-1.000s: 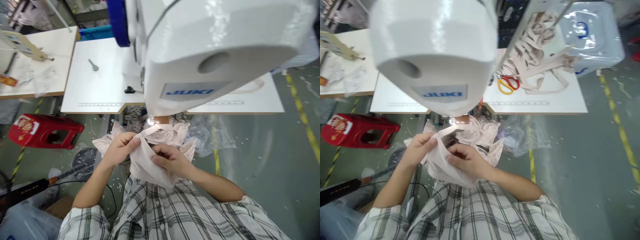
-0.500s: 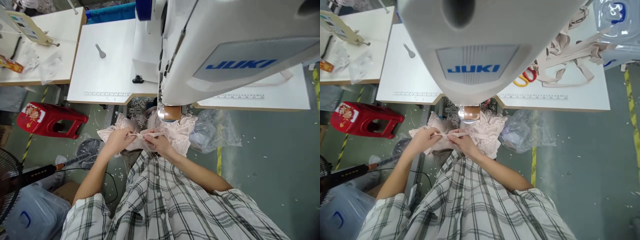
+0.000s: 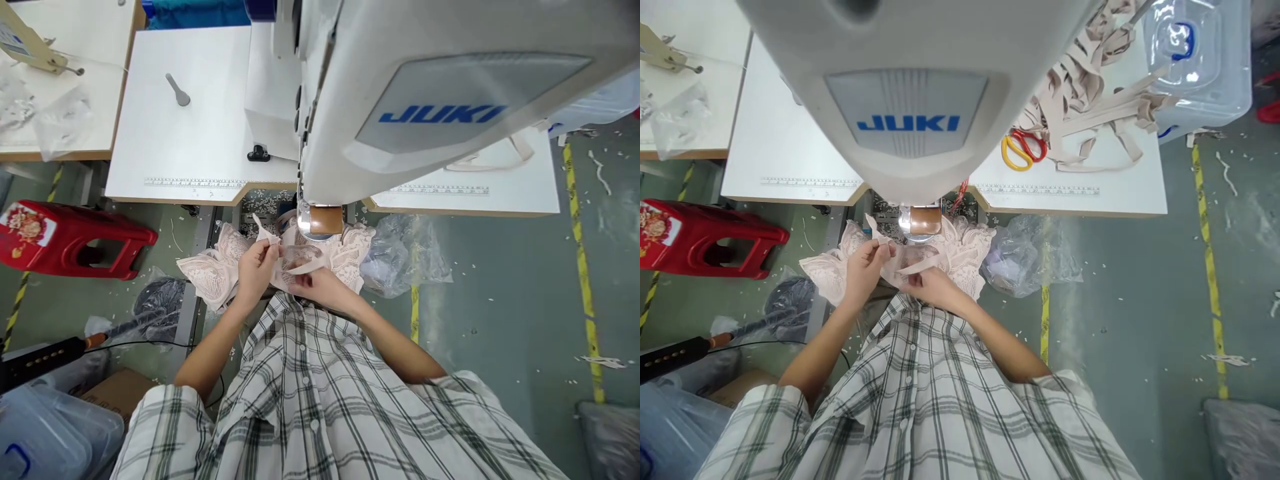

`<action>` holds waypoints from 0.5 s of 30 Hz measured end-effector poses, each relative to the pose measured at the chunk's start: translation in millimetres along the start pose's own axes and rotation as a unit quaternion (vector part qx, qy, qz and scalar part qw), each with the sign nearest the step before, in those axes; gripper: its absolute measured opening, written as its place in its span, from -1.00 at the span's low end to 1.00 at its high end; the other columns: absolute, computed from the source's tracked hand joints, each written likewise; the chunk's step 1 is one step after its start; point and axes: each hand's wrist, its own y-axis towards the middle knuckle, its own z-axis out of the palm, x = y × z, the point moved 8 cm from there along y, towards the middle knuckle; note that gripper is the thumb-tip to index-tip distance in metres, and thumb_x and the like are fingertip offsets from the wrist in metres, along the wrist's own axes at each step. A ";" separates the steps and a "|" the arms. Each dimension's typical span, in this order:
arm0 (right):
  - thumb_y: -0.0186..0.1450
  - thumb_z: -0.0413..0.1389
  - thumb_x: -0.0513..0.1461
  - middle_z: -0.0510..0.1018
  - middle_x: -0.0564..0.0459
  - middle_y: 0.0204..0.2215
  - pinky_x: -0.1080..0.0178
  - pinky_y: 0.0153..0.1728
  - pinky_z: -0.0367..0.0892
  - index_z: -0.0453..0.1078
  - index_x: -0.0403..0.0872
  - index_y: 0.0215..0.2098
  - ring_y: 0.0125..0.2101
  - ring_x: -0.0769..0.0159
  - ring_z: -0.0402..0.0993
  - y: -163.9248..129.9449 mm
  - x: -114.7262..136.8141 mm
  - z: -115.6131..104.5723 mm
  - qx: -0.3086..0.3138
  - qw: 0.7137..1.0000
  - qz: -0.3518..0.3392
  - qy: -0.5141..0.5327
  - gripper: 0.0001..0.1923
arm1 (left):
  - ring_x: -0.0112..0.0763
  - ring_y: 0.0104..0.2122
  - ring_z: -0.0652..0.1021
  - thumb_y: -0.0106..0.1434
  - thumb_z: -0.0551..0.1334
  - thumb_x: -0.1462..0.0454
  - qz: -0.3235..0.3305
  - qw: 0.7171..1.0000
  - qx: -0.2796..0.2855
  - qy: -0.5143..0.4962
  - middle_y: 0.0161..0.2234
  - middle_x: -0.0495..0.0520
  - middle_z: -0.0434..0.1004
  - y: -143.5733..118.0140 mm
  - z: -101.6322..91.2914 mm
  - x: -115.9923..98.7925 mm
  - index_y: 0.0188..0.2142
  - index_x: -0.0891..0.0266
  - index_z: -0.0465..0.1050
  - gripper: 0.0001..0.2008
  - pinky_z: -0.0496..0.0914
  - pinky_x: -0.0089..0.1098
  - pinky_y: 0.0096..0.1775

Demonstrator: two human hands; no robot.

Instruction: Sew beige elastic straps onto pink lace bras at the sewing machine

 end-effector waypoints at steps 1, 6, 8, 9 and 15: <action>0.32 0.19 -0.07 0.57 0.08 -0.45 0.23 -0.37 0.36 0.55 -0.02 -0.23 -0.44 0.29 0.45 -9.8 3.1 1.9 0.059 0.998 0.012 0.017 -0.78 | -0.38 -0.30 0.53 0.35 0.19 0.10 0.008 1.000 0.002 0.020 -0.32 0.04 0.58 0.2 -2.8 -5.8 -0.24 0.22 0.52 -0.75 0.39 -0.41 -0.21; 0.39 0.09 0.00 0.60 0.00 -0.30 0.21 -0.33 0.36 0.50 0.00 0.06 -0.41 0.31 0.45 -17.7 27.0 -45.6 -0.147 0.986 -0.038 -0.069 -0.61 | -0.46 -0.47 0.39 0.38 0.18 0.08 -0.012 0.992 0.127 0.015 -0.48 -0.04 0.43 -6.3 13.0 -24.1 -0.35 0.22 0.48 -0.71 0.28 -0.45 -0.40; 0.40 0.08 -0.01 0.60 -0.04 -0.22 0.19 -0.30 0.38 0.46 -0.01 0.11 -0.42 0.32 0.44 -8.3 29.2 -50.9 -0.195 0.975 -0.053 -0.093 -0.59 | -0.47 -0.47 0.38 0.39 0.15 0.07 -0.032 0.989 0.145 -0.016 -0.45 -0.03 0.43 -8.9 18.5 -27.9 -0.33 0.22 0.48 -0.69 0.30 -0.46 -0.40; 0.41 0.08 -0.03 0.60 -0.04 -0.20 0.19 -0.29 0.39 0.46 -0.01 0.10 -0.42 0.33 0.44 -3.2 27.7 -50.8 -0.200 0.974 -0.053 -0.090 -0.61 | -0.47 -0.46 0.39 0.39 0.15 0.07 -0.039 0.989 0.144 -0.025 -0.43 -0.02 0.45 -9.6 19.6 -29.3 -0.31 0.22 0.49 -0.70 0.31 -0.46 -0.39; 0.37 0.15 -0.07 0.58 0.01 -0.26 0.20 -0.29 0.42 0.50 0.01 -0.03 -0.36 0.30 0.48 2.6 17.7 -56.4 -0.236 0.971 -0.044 -0.015 -0.73 | -0.43 -0.44 0.44 0.40 0.13 0.08 -0.037 0.988 0.148 0.015 -0.40 0.01 0.52 -9.4 28.1 -31.9 -0.33 0.22 0.50 -0.69 0.33 -0.44 -0.38</action>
